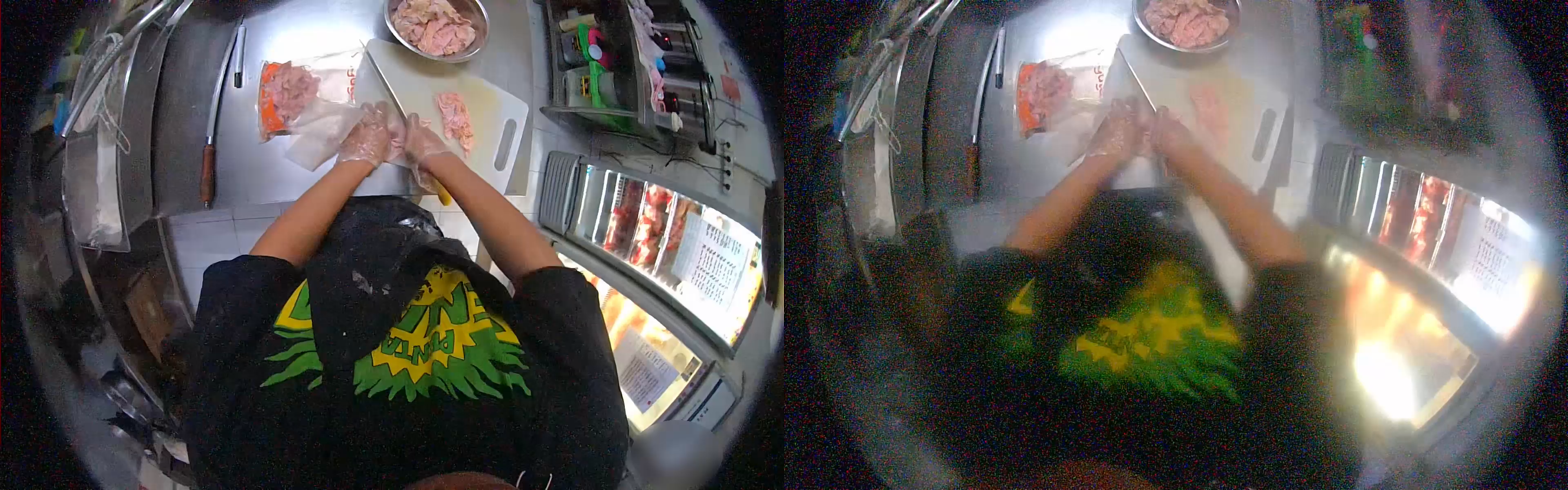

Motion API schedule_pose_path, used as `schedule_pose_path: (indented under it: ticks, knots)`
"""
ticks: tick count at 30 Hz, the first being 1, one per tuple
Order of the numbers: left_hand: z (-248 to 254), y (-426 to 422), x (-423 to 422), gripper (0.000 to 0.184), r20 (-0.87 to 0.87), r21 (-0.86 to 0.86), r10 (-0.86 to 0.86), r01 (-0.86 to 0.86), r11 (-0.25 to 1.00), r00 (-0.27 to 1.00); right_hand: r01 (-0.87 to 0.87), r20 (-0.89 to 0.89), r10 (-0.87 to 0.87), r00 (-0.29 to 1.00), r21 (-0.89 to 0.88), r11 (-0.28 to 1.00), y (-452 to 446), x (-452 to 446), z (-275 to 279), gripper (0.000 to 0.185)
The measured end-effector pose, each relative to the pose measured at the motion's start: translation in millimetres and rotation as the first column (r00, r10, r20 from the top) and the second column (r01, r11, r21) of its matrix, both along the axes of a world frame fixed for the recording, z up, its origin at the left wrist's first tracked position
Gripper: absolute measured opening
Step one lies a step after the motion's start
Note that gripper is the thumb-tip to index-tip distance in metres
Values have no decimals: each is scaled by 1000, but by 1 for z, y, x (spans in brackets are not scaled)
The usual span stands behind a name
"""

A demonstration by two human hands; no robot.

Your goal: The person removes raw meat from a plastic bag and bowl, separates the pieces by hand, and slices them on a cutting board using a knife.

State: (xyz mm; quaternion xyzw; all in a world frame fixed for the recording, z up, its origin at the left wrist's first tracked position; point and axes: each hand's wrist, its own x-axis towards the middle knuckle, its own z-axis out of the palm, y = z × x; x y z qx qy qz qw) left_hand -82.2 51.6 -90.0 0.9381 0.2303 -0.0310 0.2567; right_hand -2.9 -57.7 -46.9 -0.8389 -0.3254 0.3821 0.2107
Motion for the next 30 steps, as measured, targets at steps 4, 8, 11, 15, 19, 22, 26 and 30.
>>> schedule_pose_path:
  ticks: [4, 8, 11, 15, 19, 22, 26, 30]
  knots:
    - [14, 3, 1, 35, -32, -134, 100, -103, 986, 994, 45, -50, -52, 997, -131, 990, -52, -16, -17, 39]
    - [-13, 6, 10, 32, -114, 3, -41, 42, 999, 993, 6, 163, 22, 986, -166, 986, -120, -40, -28, 30]
    - [14, 1, 8, 33, -217, 34, -148, 159, 987, 965, 111, 191, -66, 979, -238, 965, -119, -31, -24, 30]
    - [43, -9, 7, 42, -226, 100, -208, 235, 967, 952, 147, 217, -117, 969, -128, 981, -119, -10, -29, 30]
    - [43, -6, 7, 40, -283, -55, -326, 324, 945, 902, 92, 136, -71, 988, -154, 984, -111, -25, -20, 31]
    - [-83, 8, 0, 27, 139, 52, -130, 124, 991, 982, 84, 97, -71, 993, -138, 987, -115, -34, -35, 30]
    - [-84, 32, -13, 18, 437, -323, 28, 128, 938, 899, 185, 113, -167, 979, -168, 968, -111, -19, -17, 31]
    - [-19, 32, -19, 17, 378, -161, -49, 118, 980, 924, 148, 140, -119, 983, -218, 965, -110, -4, -12, 36]
